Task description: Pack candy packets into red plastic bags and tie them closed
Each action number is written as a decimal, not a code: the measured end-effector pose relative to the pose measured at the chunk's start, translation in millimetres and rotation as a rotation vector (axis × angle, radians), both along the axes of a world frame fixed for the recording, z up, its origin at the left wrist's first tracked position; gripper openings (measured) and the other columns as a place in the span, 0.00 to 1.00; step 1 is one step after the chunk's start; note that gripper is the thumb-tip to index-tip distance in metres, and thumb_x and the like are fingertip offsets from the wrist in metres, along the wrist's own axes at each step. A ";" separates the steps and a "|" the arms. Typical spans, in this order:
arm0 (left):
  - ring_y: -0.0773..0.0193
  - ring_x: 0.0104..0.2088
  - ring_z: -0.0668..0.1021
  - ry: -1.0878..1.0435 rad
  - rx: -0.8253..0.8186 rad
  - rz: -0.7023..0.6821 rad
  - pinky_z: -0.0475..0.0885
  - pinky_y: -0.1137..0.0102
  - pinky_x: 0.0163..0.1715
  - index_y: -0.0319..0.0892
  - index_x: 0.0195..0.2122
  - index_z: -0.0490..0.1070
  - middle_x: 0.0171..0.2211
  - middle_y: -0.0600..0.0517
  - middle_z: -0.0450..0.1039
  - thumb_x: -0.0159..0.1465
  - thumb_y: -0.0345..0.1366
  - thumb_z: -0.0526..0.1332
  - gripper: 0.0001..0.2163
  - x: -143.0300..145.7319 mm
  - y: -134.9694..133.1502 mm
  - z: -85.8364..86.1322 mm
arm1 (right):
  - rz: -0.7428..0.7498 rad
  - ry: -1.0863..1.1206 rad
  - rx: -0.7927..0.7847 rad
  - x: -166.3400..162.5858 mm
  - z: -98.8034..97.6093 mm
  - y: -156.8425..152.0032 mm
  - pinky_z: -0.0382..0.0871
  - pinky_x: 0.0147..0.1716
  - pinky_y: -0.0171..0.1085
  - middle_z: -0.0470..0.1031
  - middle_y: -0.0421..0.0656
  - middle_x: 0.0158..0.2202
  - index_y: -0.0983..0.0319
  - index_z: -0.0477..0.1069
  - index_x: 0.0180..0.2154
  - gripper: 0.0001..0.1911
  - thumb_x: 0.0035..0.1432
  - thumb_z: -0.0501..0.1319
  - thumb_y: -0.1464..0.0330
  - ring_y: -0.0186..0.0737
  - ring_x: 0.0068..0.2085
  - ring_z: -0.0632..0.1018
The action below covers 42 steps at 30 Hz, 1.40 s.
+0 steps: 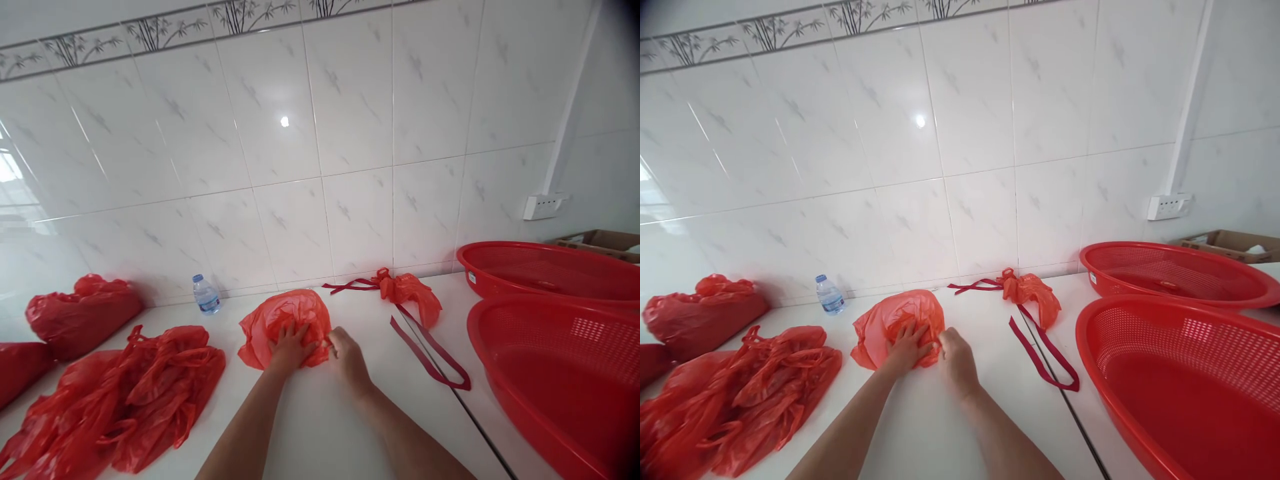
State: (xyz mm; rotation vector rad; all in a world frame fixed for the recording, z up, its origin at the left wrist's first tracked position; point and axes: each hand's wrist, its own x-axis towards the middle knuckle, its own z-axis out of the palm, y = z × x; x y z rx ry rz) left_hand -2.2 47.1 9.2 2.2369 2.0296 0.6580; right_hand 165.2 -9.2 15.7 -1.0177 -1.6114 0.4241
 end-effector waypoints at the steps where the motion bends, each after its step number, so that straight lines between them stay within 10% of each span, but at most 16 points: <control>1: 0.32 0.59 0.60 0.013 -0.023 0.002 0.53 0.30 0.44 0.50 0.53 0.67 0.61 0.37 0.58 0.55 0.51 0.59 0.25 -2.0 1.2 -4.4 | -0.043 0.045 -0.048 6.6 -0.7 5.5 0.62 0.30 0.31 0.64 0.37 0.26 0.59 0.59 0.23 0.08 0.47 0.50 0.78 0.33 0.28 0.66; 12: 0.51 0.60 0.63 0.092 0.420 -0.351 0.55 0.52 0.59 0.50 0.53 0.68 0.58 0.48 0.63 0.63 0.40 0.54 0.17 3.7 -52.4 6.4 | -0.253 0.274 -0.374 39.8 -14.0 33.2 0.59 0.20 0.31 0.68 0.37 0.22 0.59 0.63 0.25 0.07 0.49 0.48 0.69 0.33 0.22 0.65; 17: 0.44 0.63 0.54 0.023 0.791 0.022 0.49 0.47 0.60 0.46 0.52 0.67 0.61 0.41 0.55 0.59 0.40 0.60 0.19 -22.1 -66.4 6.9 | -0.321 0.259 -0.389 49.6 -11.7 31.2 0.61 0.22 0.33 0.69 0.38 0.23 0.59 0.64 0.27 0.08 0.52 0.49 0.65 0.36 0.24 0.67; 23: 0.48 0.57 0.64 -0.335 0.447 0.180 0.63 0.52 0.53 0.41 0.56 0.60 0.56 0.40 0.63 0.59 0.44 0.59 0.25 -51.2 -53.8 6.1 | -0.406 0.189 -0.347 52.1 -9.0 26.4 0.68 0.33 0.38 0.72 0.48 0.40 0.61 0.66 0.43 0.16 0.54 0.51 0.62 0.44 0.37 0.73; 28: 0.53 0.52 0.70 -0.553 0.341 0.108 0.66 0.56 0.50 0.45 0.40 0.70 0.50 0.46 0.67 0.61 0.44 0.55 0.11 -44.2 -50.2 -3.8 | -0.569 -0.133 0.166 34.6 -0.1 16.6 0.58 0.55 0.52 0.58 0.55 0.58 0.64 0.55 0.57 0.26 0.55 0.52 0.71 0.52 0.60 0.60; 34: 0.54 0.50 0.71 -0.517 0.256 0.033 0.66 0.59 0.48 0.45 0.58 0.55 0.47 0.46 0.71 0.54 0.39 0.63 0.31 -17.4 -46.8 -5.9 | -0.283 -0.470 0.333 -9.3 -7.1 -6.8 0.59 0.56 0.53 0.59 0.52 0.58 0.62 0.60 0.54 0.24 0.55 0.50 0.77 0.50 0.60 0.60; 38: 0.62 0.30 0.73 -0.360 0.117 -0.095 0.65 0.67 0.35 0.43 0.33 0.71 0.25 0.54 0.70 0.57 0.31 0.55 0.07 -9.1 -48.2 -4.9 | -0.175 -0.512 0.266 -19.2 -17.4 -8.6 0.63 0.54 0.52 0.62 0.51 0.56 0.62 0.62 0.53 0.21 0.56 0.51 0.76 0.50 0.58 0.63; 42: 0.64 0.29 0.71 -0.389 0.121 -0.209 0.63 0.71 0.31 0.43 0.24 0.67 0.24 0.53 0.67 0.59 0.30 0.51 0.09 -3.9 -61.2 -2.6 | -0.236 -0.496 0.259 -8.1 -21.3 3.0 0.66 0.51 0.50 0.67 0.52 0.51 0.64 0.66 0.49 0.16 0.59 0.52 0.73 0.49 0.53 0.67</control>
